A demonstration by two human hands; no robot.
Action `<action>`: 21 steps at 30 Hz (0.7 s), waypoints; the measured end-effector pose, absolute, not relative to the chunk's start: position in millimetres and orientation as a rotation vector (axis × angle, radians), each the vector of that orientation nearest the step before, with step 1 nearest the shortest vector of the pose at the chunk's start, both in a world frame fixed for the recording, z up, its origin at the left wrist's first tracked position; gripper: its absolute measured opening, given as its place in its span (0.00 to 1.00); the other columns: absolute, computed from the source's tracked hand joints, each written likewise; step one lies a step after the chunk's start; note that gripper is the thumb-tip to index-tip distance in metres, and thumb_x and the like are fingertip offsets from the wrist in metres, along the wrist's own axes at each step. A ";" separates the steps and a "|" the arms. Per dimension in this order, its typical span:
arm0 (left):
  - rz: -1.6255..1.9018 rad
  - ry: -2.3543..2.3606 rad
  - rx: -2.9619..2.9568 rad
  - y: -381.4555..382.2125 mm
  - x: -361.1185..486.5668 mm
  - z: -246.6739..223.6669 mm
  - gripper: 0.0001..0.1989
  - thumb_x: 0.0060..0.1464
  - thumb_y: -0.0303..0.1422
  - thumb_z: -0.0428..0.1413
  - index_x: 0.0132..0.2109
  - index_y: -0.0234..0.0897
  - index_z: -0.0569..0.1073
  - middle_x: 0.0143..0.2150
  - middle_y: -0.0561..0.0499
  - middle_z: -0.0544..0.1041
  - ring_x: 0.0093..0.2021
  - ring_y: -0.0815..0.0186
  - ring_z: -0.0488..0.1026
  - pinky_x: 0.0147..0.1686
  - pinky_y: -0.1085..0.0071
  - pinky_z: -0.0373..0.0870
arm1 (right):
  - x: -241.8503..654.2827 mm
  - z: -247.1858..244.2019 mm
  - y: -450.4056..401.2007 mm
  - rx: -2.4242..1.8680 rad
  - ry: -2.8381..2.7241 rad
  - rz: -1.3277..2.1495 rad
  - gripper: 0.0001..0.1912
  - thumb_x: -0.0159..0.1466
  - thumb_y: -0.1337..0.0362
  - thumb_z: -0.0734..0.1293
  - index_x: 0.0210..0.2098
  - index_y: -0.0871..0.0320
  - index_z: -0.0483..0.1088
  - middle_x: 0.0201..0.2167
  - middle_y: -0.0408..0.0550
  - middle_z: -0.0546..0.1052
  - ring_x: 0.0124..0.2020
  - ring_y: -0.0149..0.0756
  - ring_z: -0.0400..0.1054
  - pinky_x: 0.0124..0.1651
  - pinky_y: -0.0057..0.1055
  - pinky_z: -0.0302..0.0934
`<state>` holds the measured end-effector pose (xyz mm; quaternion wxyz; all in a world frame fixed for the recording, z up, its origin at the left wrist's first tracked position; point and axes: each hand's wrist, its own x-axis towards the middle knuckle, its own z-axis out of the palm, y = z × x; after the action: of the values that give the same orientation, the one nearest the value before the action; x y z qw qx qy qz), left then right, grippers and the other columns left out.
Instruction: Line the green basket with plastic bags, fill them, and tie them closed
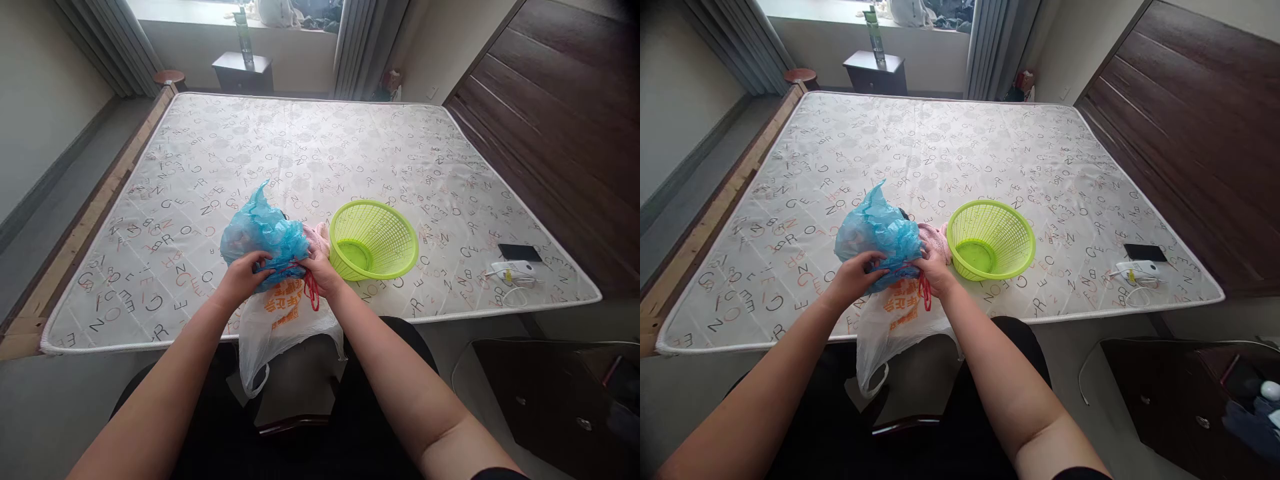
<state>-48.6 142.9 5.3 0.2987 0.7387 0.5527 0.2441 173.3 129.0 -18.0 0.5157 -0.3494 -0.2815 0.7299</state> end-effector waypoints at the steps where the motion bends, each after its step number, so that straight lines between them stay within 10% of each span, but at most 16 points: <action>1: 0.683 1.518 1.982 143.2 -49.2 5.7 0.14 0.54 0.36 0.63 0.48 0.41 0.79 0.38 0.51 0.79 0.36 0.63 0.74 0.42 0.67 0.72 | 174.6 -18.1 129.6 -0.832 -0.674 1.764 0.36 0.53 0.55 0.80 0.58 0.47 0.66 0.48 0.44 0.79 0.47 0.41 0.76 0.47 0.38 0.75; 21: 0.913 1.715 2.190 107.1 -16.5 11.5 0.12 0.62 0.44 0.58 0.40 0.40 0.77 0.33 0.46 0.74 0.40 0.55 0.73 0.47 0.60 0.68 | 170.3 -20.5 131.0 -1.000 -0.825 1.738 0.24 0.58 0.52 0.75 0.51 0.50 0.71 0.46 0.46 0.80 0.51 0.44 0.75 0.53 0.42 0.73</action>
<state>-16.5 107.1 11.5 0.1068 0.7437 0.5825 0.3102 170.3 131.0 -20.5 0.4676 -0.4076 -0.3363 0.7086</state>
